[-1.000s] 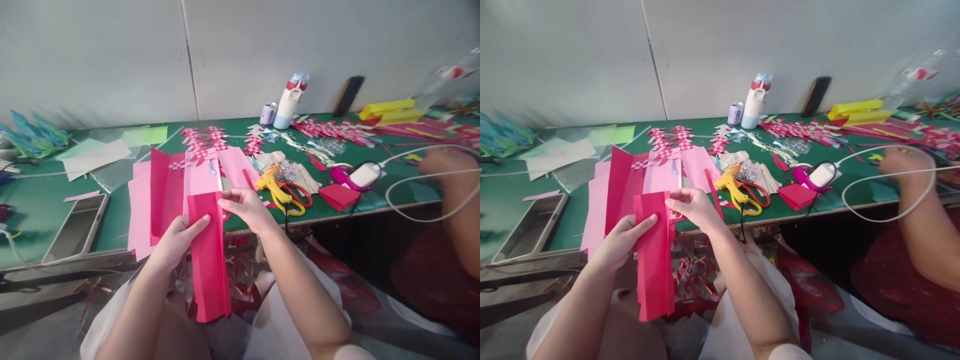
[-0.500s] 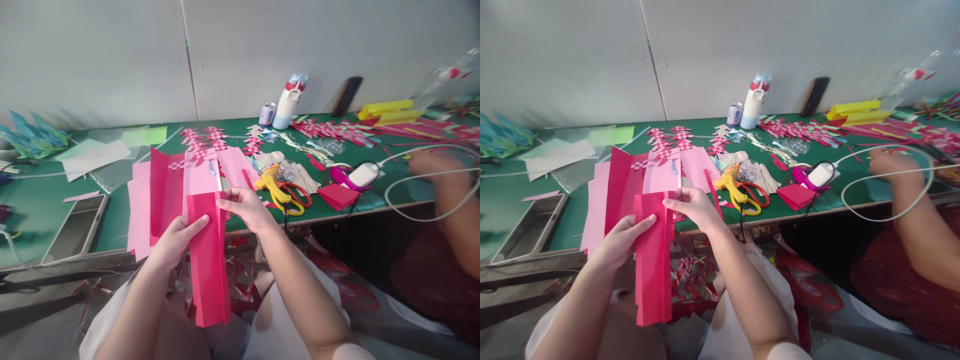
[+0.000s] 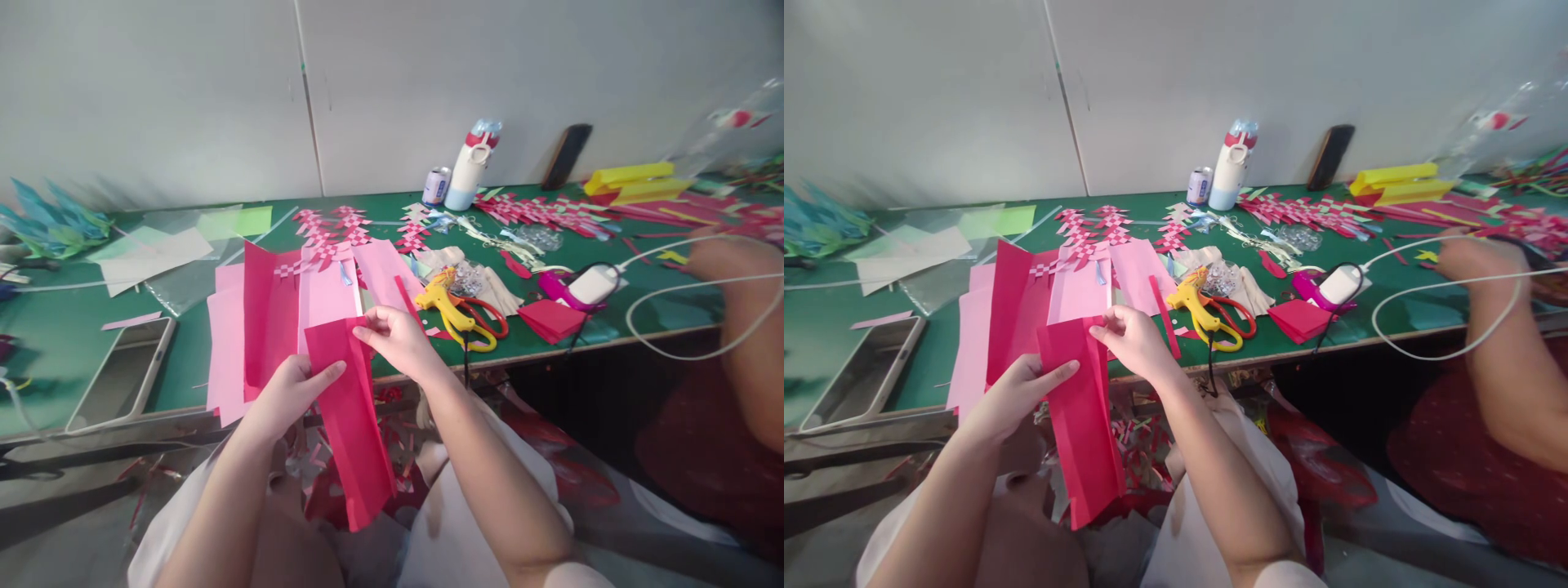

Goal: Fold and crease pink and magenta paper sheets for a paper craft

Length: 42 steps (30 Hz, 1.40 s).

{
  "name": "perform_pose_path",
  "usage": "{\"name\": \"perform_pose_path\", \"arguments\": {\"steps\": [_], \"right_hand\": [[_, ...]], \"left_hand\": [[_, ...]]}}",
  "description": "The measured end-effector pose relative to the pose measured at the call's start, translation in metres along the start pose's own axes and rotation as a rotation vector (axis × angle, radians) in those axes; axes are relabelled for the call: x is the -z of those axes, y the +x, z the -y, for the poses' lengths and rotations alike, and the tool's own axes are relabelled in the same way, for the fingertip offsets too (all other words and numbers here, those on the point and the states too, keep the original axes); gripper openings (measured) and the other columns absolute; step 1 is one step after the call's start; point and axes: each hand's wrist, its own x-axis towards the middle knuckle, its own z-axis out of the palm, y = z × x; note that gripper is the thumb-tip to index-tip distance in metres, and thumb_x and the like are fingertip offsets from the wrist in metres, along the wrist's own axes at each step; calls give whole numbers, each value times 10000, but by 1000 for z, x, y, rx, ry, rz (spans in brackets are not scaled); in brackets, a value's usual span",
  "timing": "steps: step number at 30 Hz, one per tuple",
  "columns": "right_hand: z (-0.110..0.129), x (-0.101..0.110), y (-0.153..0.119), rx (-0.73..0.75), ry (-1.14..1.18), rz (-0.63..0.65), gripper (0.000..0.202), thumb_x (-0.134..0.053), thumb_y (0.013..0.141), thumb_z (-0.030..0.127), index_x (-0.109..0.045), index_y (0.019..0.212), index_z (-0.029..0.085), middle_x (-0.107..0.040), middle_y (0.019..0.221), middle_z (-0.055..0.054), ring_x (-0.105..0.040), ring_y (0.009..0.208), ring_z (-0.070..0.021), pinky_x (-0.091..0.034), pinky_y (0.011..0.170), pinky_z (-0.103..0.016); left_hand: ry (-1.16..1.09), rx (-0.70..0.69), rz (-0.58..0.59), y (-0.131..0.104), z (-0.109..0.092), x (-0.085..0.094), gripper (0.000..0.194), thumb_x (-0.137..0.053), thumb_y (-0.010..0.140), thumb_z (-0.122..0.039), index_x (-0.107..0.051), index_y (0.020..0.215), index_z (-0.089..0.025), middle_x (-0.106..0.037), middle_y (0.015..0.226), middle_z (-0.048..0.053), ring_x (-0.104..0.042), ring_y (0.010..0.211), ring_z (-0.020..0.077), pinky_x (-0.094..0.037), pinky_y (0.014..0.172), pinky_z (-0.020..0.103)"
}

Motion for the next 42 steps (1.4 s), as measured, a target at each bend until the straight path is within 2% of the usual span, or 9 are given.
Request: {"name": "perform_pose_path", "arguments": {"steps": [5, 8, 12, 17, 22, 25, 29, 34, 42], "right_hand": [[6, -5, -1, -39, 99, 6, 257, -638, 778, 407, -545, 889, 194, -556, 673, 35, -520, 498, -98, -441, 428, -211], [7, -7, -1, -49, 116, 34, 344, -723, 711, 399, -553, 927, 193, -554, 690, 44, -531, 527, -90, -458, 474, -206], [5, -6, -4, -119, 137, 212, 503, -820, 602, 359, -559, 1000, 195, -587, 729, 41, -582, 587, -106, -491, 563, -232], [9, -5, -8, -102, 29, 396, 252, -750, 679, 342, -594, 761, 162, -596, 693, 17, -566, 625, -110, -448, 555, -213], [10, -7, -7, -5, -88, 234, 157, -665, 746, 309, -597, 769, 169, -610, 729, 7, -555, 643, -108, -434, 582, -219], [8, -8, -5, -5, -57, 220, 186, -677, 744, 335, -611, 795, 168, -616, 749, -4, -556, 665, -113, -440, 592, -221], [7, -5, -5, -66, 34, 386, 272, -738, 690, 384, -638, 811, 161, -602, 719, 1, -548, 638, -112, -444, 549, -215], [8, 0, -7, -117, -58, 578, 268, -704, 724, 407, -601, 690, 162, -543, 594, 37, -503, 516, -89, -410, 514, -218], [2, -3, -5, 20, -204, 447, 211, -638, 786, 322, -566, 678, 156, -521, 585, 49, -486, 574, -93, -369, 581, -222]], "left_hand": [[-122, 27, 41, 3, -1, -6, 289, -731, 711, -420, -664, 820, -160, -701, 733, 24, -634, 608, 155, -484, 537, 241], [-220, 18, -104, 5, 2, -9, 389, -765, 671, -427, -685, 937, -155, -738, 821, 63, -682, 676, 209, -542, 577, 292], [-257, -31, -300, 6, 6, -7, 425, -788, 628, -451, -695, 900, -138, -742, 782, 74, -689, 654, 236, -549, 543, 305], [-268, -64, -391, 8, 8, 0, 429, -794, 611, -459, -702, 877, -135, -739, 760, 71, -683, 642, 233, -554, 548, 313], [-255, -138, -462, 11, 9, 4, 449, -793, 610, -449, -710, 913, -128, -740, 786, 75, -691, 733, 249, -565, 627, 320], [-250, -148, -483, 11, 9, 5, 450, -787, 621, -446, -707, 932, -131, -737, 791, 72, -689, 753, 252, -567, 641, 323], [-291, -174, -571, 11, 7, 7, 410, -795, 617, -416, -702, 913, -148, -735, 803, 57, -686, 751, 234, -570, 656, 308], [-390, -195, -666, 14, 9, 14, 390, -808, 603, -379, -697, 898, -148, -737, 867, 70, -687, 759, 223, -579, 679, 317], [-385, -216, -702, 17, 13, 24, 397, -817, 588, -357, -705, 906, -147, -737, 885, 73, -690, 787, 234, -584, 710, 341]]}}
